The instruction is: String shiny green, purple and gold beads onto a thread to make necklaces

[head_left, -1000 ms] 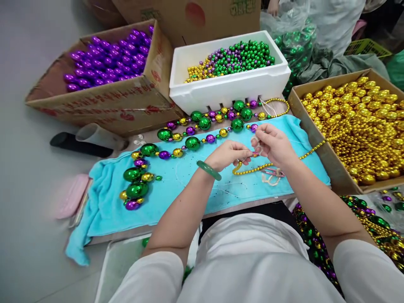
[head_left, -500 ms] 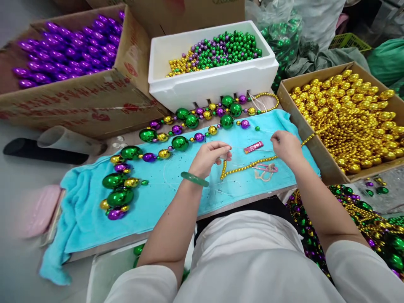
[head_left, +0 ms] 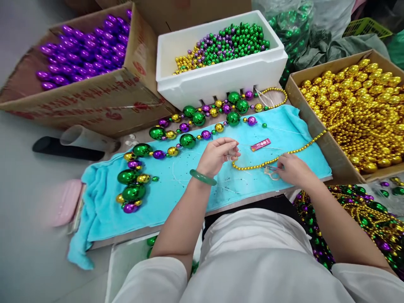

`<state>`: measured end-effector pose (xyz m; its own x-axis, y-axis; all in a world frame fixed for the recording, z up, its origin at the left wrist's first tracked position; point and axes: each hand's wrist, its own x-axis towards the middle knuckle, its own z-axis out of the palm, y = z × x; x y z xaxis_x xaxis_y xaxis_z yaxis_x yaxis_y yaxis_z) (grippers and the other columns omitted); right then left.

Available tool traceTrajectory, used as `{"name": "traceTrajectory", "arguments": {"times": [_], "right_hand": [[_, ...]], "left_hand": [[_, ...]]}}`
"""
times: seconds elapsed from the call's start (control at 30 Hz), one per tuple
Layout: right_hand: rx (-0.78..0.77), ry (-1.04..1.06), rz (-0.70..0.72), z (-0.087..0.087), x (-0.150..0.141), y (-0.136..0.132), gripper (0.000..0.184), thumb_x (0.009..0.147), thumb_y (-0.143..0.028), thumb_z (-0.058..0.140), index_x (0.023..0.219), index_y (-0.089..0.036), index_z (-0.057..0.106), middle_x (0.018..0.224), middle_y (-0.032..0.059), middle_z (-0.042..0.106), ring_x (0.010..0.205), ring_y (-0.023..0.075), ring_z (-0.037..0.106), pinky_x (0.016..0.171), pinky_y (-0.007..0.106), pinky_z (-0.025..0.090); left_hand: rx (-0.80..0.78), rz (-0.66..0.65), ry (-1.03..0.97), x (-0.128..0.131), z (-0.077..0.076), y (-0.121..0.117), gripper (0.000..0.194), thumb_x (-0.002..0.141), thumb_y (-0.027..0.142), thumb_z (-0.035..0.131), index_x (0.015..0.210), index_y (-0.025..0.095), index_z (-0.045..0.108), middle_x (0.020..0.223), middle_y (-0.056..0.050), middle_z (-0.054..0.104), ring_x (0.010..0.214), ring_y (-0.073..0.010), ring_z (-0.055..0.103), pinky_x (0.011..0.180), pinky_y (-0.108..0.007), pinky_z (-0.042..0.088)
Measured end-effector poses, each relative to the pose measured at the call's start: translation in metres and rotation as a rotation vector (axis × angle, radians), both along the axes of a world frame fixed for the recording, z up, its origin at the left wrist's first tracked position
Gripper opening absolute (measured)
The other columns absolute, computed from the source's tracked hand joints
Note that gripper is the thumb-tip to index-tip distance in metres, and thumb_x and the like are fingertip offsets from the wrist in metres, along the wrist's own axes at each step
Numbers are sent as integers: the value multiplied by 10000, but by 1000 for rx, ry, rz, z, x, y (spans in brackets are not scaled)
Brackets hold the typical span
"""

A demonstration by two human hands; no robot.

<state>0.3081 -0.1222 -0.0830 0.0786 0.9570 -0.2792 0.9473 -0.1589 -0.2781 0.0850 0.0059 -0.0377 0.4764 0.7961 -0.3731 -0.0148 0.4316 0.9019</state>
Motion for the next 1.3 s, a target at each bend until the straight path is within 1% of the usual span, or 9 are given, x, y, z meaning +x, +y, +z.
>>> {"name": "traceTrajectory", "arguments": {"times": [0.13,0.23,0.33,0.43,0.6,0.77,1.1,1.2,1.3], "right_hand": [[-56,124,-135,16,24,-11,9,756,-209,529,753,-203,523,662,23,566,590,157,464,533,265,293],[101,383,-228,28,31,-15,138,730,-183,516,865,-208,531,703,7,585,616,151,493,554,255,337],[251,805,-298,39,14,-11,292,742,-223,543,1033,-200,554,804,12,616,664,138,529,590,252,385],[153,1208,-347,45,-16,-1,333,760,-379,606,1019,-172,630,743,11,605,574,108,477,519,236,348],[10,1583,-467,41,-51,14,421,718,-537,654,832,-134,697,660,29,592,486,76,399,433,222,229],[-50,1644,-442,39,-57,21,385,665,-508,719,733,-130,678,555,-10,519,420,46,290,408,219,132],[77,1565,-576,41,-55,23,378,565,-474,783,742,-150,699,559,-13,564,441,64,363,422,223,211],[106,1296,-460,32,-38,14,400,655,-524,713,823,-161,709,585,-11,558,472,86,386,450,236,271],[136,780,-264,14,-16,-1,321,760,-463,648,897,-180,715,696,25,603,623,145,495,559,270,365]], "left_hand": [[-5,-10,14,-2,4,0,266,655,319,756,804,138,630,634,4,628,567,-122,637,516,-220,471],[41,-21,50,1,5,-3,255,665,335,746,794,144,636,671,-2,633,602,-129,641,531,-229,477],[211,-27,83,5,1,-7,202,669,321,741,743,149,666,760,-26,654,741,-149,652,613,-243,501],[372,-16,15,7,-3,-10,150,669,293,739,683,158,675,937,-52,677,911,-175,647,817,-296,516],[317,-54,-172,7,-6,-15,151,696,279,722,665,154,642,1190,-90,640,986,-230,664,921,-389,494],[276,-128,-253,8,-9,-19,161,682,282,744,655,159,642,1191,-102,655,1067,-267,641,1009,-438,444],[438,-122,-67,8,-11,-16,148,695,303,744,678,166,689,931,-78,698,924,-208,654,895,-363,498],[444,-84,-68,6,-12,-14,140,702,297,735,684,167,686,919,-66,695,896,-193,659,889,-357,501],[450,-36,-80,2,-13,-12,109,710,273,722,696,173,682,908,-53,695,885,-181,657,888,-355,501]]}}
